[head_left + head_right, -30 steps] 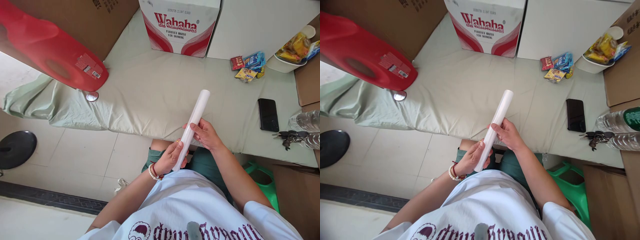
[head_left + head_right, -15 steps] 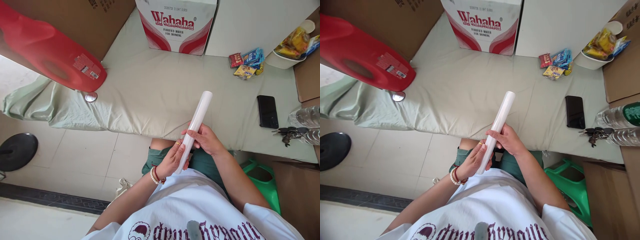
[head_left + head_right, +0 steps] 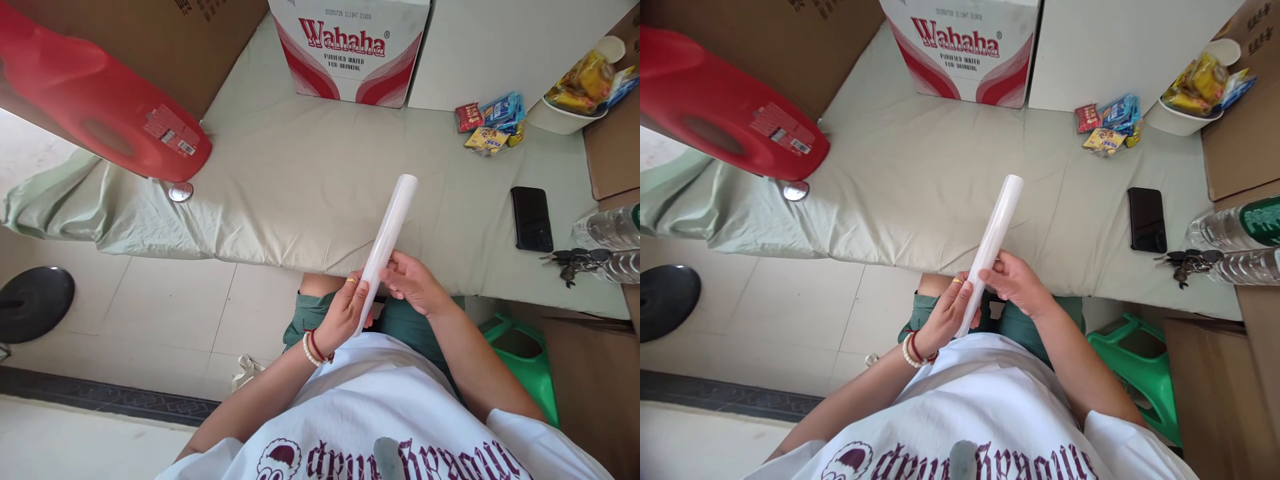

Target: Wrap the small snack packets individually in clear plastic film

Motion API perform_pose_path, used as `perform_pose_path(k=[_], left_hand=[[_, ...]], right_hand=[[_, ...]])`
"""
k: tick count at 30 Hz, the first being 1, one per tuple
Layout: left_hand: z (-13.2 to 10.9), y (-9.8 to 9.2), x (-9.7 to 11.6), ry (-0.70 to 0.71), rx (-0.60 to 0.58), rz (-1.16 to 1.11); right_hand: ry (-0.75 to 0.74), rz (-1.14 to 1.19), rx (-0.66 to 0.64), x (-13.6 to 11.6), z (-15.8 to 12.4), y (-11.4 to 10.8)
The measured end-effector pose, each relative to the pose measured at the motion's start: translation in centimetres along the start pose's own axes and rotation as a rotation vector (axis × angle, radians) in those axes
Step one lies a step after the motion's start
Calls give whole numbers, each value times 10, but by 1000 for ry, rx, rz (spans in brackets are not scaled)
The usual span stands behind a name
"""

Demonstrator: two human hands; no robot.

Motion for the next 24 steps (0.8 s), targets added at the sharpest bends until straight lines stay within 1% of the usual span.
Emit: perform_pose_path(k=[2,4,9,12,15,18,20,22,24], left_hand=[[2,-3,0,20,37,95],[1,-1,2,35,23,103],[-5,5,5,-15,-52,-79],[-8,6,9,0,-70,-109],[-6,6,12,34,-60,-67],[-2,4,14,55,-1,11],[-2,3,14,55,23,12],[-3,4,14,44,10,-32],[-4,5,13,30,-14,-79]], right_hand=[[14,-101,67,6,2,0],[7,-141,71,8,4,3],[16,2,-86,7,0,10],[13,59,-152,2,-5,12],[-26,54,-126,-4,-5,13],[-65,-29,-5,-5,-1,8],[-64,-83,54,-4,2,5],[-49,-73,30,-1,3,7],[-27,-14,-39,1,2,11]])
Point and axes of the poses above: each hand's wrist, its own z-axis towards the middle knuckle, its own y-axis out of the palm, x = y × z, the point moved 10 cm from there along z, towards the middle knuckle, and after that the axes turned 6 degrees about -x, right-handed, at the moved point
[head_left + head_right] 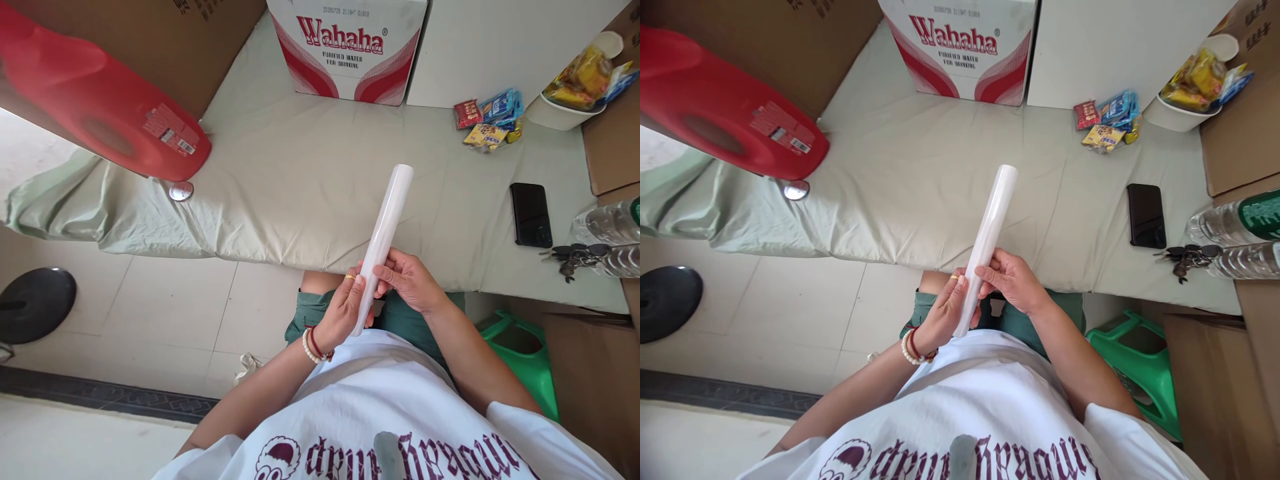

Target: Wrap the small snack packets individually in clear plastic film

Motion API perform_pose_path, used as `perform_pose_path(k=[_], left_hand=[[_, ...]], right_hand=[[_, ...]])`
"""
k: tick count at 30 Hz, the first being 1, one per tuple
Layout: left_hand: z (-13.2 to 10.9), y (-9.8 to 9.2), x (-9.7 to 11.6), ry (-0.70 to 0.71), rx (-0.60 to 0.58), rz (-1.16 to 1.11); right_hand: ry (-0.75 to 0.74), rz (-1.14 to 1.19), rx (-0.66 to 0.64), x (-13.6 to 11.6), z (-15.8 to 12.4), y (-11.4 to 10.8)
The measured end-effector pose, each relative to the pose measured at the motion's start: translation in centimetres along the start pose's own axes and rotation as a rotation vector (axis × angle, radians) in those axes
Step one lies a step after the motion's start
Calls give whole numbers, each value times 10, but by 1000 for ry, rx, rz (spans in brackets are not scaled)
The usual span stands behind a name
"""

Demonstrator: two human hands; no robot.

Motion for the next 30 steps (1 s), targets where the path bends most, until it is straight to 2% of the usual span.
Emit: perform_pose_path(k=[4,7,9,11,13,18,22,27,30], left_hand=[[-1,0,-1,-12,-38,-46],[2,1,2,15,-43,2],[3,-2,5,49,-1,133],[4,-3,6,67,43,270],[4,-3,4,64,54,316],[1,-5,2,39,32,247],[2,0,-7,-74,-58,25],[2,1,-10,-110,-62,-125],[1,1,-11,-116,-39,-114]], right_hand=[[5,93,-69,-3,-6,2],[-30,112,-89,-7,-7,4],[-46,77,-43,-6,-5,1],[-46,1,59,-3,-2,-7],[-28,-64,113,2,0,-13],[-8,-26,-36,9,-1,-5],[-4,96,-109,8,-4,0],[-47,195,-128,1,-6,4],[-57,177,-106,2,-5,2]])
Point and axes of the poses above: each hand's wrist, its own z-axis towards the middle knuckle, its own y-axis out of the palm, x = y × z, the point moved 10 cm from there along z, towards the middle knuckle, and after that the axes turned 6 degrees about -x, right-handed, at the moved point
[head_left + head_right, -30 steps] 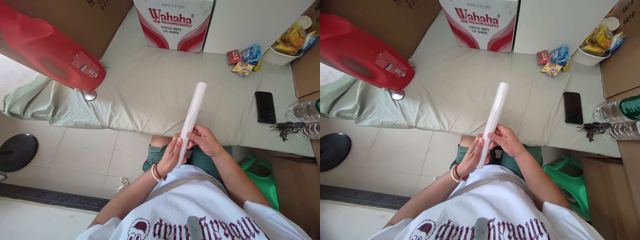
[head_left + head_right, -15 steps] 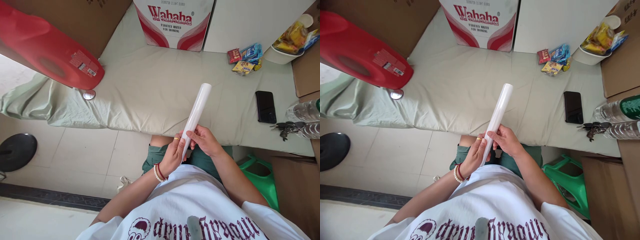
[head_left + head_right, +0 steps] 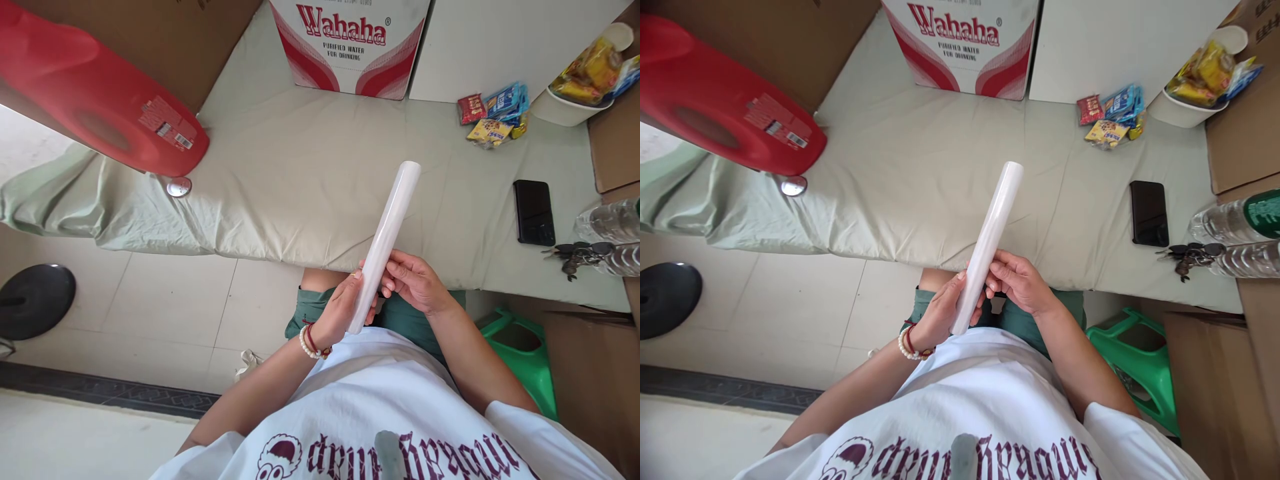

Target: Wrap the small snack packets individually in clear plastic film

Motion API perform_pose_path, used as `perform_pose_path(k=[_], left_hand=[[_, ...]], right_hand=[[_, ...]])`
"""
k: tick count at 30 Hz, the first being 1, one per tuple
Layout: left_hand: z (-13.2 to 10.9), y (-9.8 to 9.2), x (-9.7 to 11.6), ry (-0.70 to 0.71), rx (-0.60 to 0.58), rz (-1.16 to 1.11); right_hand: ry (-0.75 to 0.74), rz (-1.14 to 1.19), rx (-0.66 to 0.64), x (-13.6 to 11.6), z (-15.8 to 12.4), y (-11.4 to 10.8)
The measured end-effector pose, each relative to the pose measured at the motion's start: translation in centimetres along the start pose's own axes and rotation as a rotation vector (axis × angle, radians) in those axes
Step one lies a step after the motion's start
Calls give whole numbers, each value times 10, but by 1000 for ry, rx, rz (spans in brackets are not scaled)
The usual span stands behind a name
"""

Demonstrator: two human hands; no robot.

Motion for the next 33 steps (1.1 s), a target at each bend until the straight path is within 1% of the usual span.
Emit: perform_pose_path(k=[1,4,6,9,12,14,16,17,19,21,23,25,26,27,30,33], left_hand=[[0,0,0,7,12,28],[-2,-1,-2,21,50,103],[-2,-1,-6,14,44,99],[-3,3,-8,13,-20,58],[-6,6,-5,20,-102,41],[-8,9,-1,36,-149,90],[-9,12,5,63,-161,173],[-8,12,6,69,-146,221],[-6,8,5,49,-79,333],[-3,1,5,34,27,514],[-2,-5,8,53,140,737],[-2,-8,12,77,210,884],[-2,-8,11,78,218,905],[-1,-7,11,75,212,893],[-2,-2,12,92,158,766],[-2,3,15,116,98,672]], right_hand=[[6,-18,23,2,1,-2],[37,-100,144,8,3,-13],[61,-158,178,12,2,-17],[100,-180,106,15,0,-14],[116,-123,58,13,-4,-14],[113,-83,45,10,-6,-13],[98,-55,42,7,-5,-11],[86,-48,50,6,-4,-11],[57,-64,95,7,-1,-11],[46,-127,181,11,1,-16],[50,-241,299,16,1,-24],[74,-343,379,21,0,-29],[89,-365,379,23,1,-29],[105,-362,351,25,2,-27],[119,-270,220,27,4,-18],[90,-197,157,23,1,-17]])
Point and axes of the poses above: each hand's wrist, its own z-axis towards the middle knuckle, its own y-axis out of the palm, x = y × z, the point moved 10 cm from there along z, towards the middle knuckle, and after that the axes turned 6 degrees about -x, right-handed, at the moved point
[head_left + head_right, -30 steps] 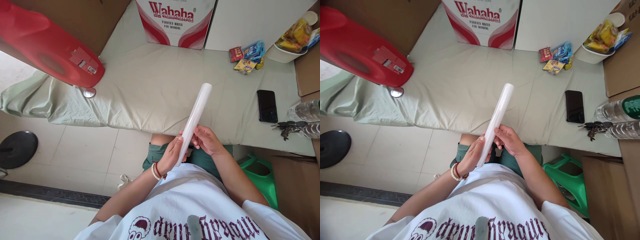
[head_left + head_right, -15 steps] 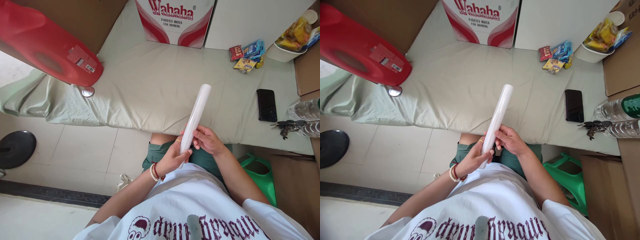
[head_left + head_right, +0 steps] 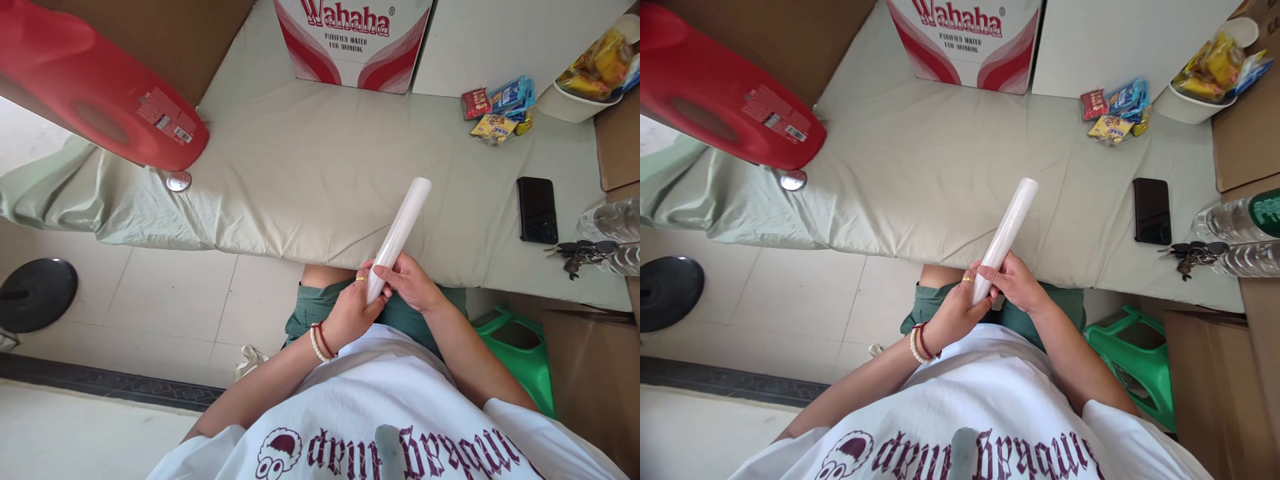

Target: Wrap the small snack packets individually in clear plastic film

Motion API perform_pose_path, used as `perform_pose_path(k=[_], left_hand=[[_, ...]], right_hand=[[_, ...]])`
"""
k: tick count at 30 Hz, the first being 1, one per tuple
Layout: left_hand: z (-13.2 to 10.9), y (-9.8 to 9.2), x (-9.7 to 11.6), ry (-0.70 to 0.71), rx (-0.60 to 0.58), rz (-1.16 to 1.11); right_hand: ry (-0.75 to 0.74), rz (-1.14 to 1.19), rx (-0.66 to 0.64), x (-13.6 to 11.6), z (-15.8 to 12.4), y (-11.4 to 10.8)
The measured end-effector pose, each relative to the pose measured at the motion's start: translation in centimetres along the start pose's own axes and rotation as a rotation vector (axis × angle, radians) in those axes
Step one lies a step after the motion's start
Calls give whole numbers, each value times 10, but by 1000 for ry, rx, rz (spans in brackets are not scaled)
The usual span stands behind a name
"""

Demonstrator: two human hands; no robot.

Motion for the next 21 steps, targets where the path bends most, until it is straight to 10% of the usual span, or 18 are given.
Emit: perform_pose_path(k=[10,17,21], left_hand=[[-1,16,-7,-82,-260,-262],[-4,14,-6,-85,-216,-286],[-6,20,-16,-128,-257,-527]], right_hand=[[-5,176,-136,-6,-18,-5],[21,2,71,-17,-13,-23],[42,-37,-29,-17,-12,-11]])
Point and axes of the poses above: each hand's wrist, its own z-axis towards the middle knuckle, its own y-axis out of the palm, x = y × z, the point moved 10 cm from there along z, towards the middle knuckle, and after that the axes turned 6 degrees about -x, right-handed, at the moved point
